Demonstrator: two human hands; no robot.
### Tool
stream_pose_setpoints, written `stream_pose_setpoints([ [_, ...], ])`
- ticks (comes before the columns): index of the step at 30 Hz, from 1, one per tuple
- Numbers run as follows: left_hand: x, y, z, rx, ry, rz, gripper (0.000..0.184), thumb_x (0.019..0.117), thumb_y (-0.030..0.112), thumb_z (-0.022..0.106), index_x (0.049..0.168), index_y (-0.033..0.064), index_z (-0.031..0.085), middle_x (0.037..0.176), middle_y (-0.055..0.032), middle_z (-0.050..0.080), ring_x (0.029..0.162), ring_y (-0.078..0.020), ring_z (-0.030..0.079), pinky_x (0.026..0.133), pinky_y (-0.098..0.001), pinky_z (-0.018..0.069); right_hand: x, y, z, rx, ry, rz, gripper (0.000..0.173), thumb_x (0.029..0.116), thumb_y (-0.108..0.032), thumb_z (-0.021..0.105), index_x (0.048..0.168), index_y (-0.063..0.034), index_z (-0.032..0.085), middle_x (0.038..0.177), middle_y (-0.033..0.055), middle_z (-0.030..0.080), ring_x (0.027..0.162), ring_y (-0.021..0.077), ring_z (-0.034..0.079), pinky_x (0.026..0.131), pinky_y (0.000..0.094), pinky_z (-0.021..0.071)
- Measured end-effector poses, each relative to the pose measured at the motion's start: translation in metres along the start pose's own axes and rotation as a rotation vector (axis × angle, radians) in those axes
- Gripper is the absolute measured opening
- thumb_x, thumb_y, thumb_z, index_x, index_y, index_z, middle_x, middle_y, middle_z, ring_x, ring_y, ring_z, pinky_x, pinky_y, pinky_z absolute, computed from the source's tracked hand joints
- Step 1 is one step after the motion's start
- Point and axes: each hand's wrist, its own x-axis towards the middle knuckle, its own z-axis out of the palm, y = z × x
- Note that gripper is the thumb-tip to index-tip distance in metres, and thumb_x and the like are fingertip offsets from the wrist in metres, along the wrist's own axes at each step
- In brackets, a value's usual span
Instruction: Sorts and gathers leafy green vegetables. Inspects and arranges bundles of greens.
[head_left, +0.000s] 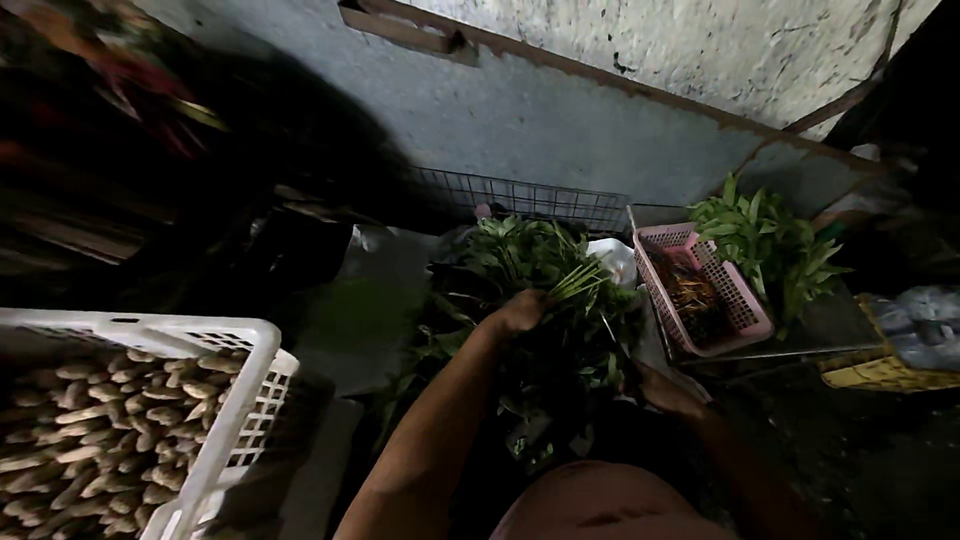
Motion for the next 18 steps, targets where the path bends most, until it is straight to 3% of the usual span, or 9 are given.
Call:
stream_pose_setpoints([
  [3, 0.002, 0.011, 0.007, -0.02, -0.069, 0.025, 0.037, 0.1119, 0.028, 0.043, 0.12, -0.0031, 0.061, 0.104, -0.0194, 0.062, 0.091, -0.0275, 0.06, 0.085, -0.0475, 0.0503, 0.013, -0.018, -0.002, 0.007, -0.051, -0.052, 0.056, 0.1012, -0.016, 0.063, 0.15, -0.002, 0.038, 0.118, 0.0114, 0.062, 0.096, 0.0104, 0.063, 0.086, 0.0279, 0.0539],
  [5, 0.005, 0.014, 0.013, -0.031, -0.092, 0.038, 0.034, 0.1113, 0.028, 0.045, 0.117, -0.0017, 0.061, 0.096, -0.0126, 0.059, 0.08, -0.0191, 0.054, 0.075, -0.0378, 0.0479, 0.025, -0.021, -0.006, 0.016, -0.053, -0.068, 0.047, 0.1027, -0.016, 0.06, 0.145, -0.0024, 0.044, 0.111, 0.0079, 0.062, 0.09, 0.0087, 0.061, 0.08, 0.0263, 0.0521],
  [9, 0.009, 0.019, 0.015, -0.048, -0.147, 0.036, 0.035, 0.1117, 0.028, 0.043, 0.118, -0.0012, 0.062, 0.1, -0.0123, 0.058, 0.083, -0.0195, 0.054, 0.078, -0.0393, 0.0477, 0.043, -0.011, -0.017, 0.102, -0.045, -0.132, 0.032, 0.1022, -0.019, 0.059, 0.129, -0.0006, 0.056, 0.092, 0.0018, 0.061, 0.072, 0.0063, 0.058, 0.067, 0.0232, 0.0517],
  [11, 0.012, 0.019, 0.012, -0.093, -0.166, 0.017, 0.035, 0.1122, 0.028, 0.041, 0.119, -0.0005, 0.06, 0.101, -0.0107, 0.057, 0.083, -0.0179, 0.053, 0.078, -0.038, 0.0482, 0.045, -0.003, -0.019, 0.126, -0.033, -0.171, 0.029, 0.1019, -0.02, 0.059, 0.124, -0.0012, 0.058, 0.09, 0.0009, 0.062, 0.07, 0.0063, 0.058, 0.064, 0.0233, 0.051],
  [14, 0.019, 0.015, 0.013, -0.201, -0.196, -0.026, 0.033, 0.1122, 0.027, 0.041, 0.123, 0.0007, 0.058, 0.098, -0.0078, 0.056, 0.079, -0.0145, 0.053, 0.074, -0.0334, 0.0492, 0.04, 0.004, -0.014, 0.183, 0.021, -0.148, 0.031, 0.1024, -0.02, 0.061, 0.127, -0.0002, 0.058, 0.091, 0.003, 0.064, 0.07, 0.0073, 0.06, 0.064, 0.0241, 0.0531],
  [16, 0.028, 0.005, 0.02, -0.268, -0.185, -0.04, 0.029, 0.111, 0.029, 0.044, 0.118, 0.0046, 0.058, 0.081, -0.0011, 0.052, 0.061, -0.0076, 0.046, 0.057, -0.0241, 0.0432, 0.036, 0.006, -0.01, 0.185, 0.04, -0.111, 0.034, 0.1016, -0.022, 0.064, 0.128, -0.0021, 0.059, 0.088, 0.0025, 0.064, 0.068, 0.0074, 0.06, 0.063, 0.0239, 0.0531],
  [18, 0.032, 0.003, 0.021, -0.296, -0.204, -0.044, 0.028, 0.1111, 0.028, 0.044, 0.116, 0.0045, 0.058, 0.08, -0.0001, 0.05, 0.06, -0.0064, 0.044, 0.055, -0.0226, 0.0411, 0.033, 0.009, -0.007, 0.16, 0.042, -0.067, 0.033, 0.1002, -0.026, 0.066, 0.124, -0.0041, 0.06, 0.083, 0.0018, 0.063, 0.063, 0.0073, 0.057, 0.058, 0.0237, 0.0495],
])
